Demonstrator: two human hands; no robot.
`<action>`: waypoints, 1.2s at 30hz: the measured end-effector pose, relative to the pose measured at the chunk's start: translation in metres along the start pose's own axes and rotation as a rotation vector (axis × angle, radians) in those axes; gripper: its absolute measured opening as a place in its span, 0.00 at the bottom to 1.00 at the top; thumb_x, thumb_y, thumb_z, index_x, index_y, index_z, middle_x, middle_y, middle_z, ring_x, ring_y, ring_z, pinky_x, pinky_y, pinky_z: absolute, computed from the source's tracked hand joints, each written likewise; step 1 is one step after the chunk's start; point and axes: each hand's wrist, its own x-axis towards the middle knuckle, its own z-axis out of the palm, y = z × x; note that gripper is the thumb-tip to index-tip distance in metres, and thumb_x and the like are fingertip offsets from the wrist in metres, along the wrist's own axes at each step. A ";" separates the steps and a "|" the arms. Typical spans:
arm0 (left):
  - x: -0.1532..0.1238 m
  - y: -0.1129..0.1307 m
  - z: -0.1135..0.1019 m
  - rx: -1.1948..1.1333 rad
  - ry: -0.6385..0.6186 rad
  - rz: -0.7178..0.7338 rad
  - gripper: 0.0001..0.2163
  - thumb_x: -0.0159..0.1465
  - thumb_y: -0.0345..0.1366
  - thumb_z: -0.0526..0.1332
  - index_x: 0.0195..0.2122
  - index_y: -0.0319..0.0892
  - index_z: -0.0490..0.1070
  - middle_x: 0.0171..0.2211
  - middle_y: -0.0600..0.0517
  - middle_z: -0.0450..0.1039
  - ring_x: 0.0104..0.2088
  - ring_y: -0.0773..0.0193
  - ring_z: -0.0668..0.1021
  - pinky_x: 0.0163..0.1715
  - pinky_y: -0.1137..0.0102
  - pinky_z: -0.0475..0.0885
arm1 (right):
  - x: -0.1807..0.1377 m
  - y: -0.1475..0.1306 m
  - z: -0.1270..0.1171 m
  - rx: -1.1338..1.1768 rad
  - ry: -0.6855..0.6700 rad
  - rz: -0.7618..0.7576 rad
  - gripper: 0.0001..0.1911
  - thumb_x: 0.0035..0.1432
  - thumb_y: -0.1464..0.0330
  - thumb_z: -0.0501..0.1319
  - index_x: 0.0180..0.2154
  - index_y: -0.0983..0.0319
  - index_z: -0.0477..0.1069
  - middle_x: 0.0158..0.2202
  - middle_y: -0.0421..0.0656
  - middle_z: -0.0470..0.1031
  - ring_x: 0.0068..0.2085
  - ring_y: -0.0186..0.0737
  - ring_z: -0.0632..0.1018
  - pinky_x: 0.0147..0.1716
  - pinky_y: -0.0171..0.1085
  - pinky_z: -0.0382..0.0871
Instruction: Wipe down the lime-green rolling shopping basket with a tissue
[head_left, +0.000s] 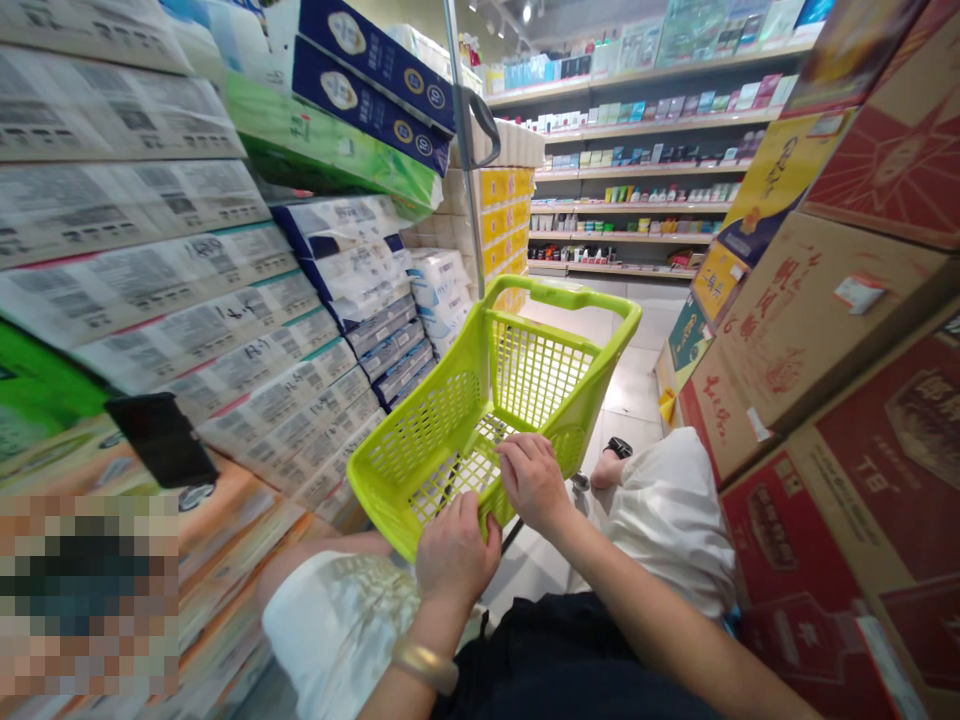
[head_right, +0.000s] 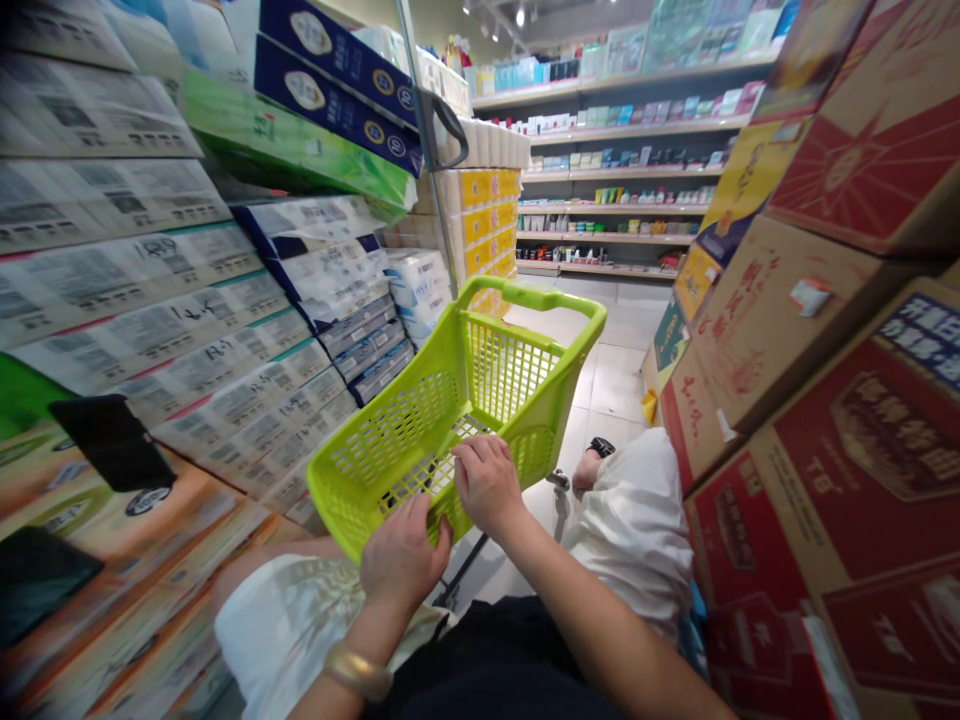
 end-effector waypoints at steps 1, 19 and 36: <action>0.000 0.000 0.000 0.004 0.001 -0.005 0.06 0.62 0.37 0.54 0.34 0.43 0.67 0.30 0.49 0.74 0.34 0.58 0.77 0.33 0.67 0.65 | 0.000 -0.002 0.001 0.005 0.001 0.000 0.09 0.64 0.72 0.54 0.39 0.60 0.73 0.39 0.45 0.74 0.44 0.42 0.71 0.49 0.41 0.62; 0.001 -0.004 0.004 -0.049 -0.042 0.010 0.09 0.57 0.35 0.58 0.39 0.41 0.69 0.35 0.47 0.75 0.37 0.56 0.77 0.36 0.66 0.67 | -0.009 -0.024 0.011 0.072 -0.068 -0.093 0.09 0.62 0.74 0.54 0.35 0.59 0.73 0.36 0.43 0.74 0.41 0.40 0.70 0.47 0.41 0.63; 0.005 -0.017 0.001 -0.024 -0.016 0.025 0.06 0.62 0.36 0.54 0.35 0.43 0.69 0.31 0.49 0.75 0.34 0.58 0.77 0.32 0.68 0.65 | -0.006 -0.020 0.012 0.039 -0.114 -0.113 0.08 0.61 0.74 0.57 0.37 0.58 0.73 0.37 0.42 0.74 0.42 0.41 0.71 0.49 0.41 0.62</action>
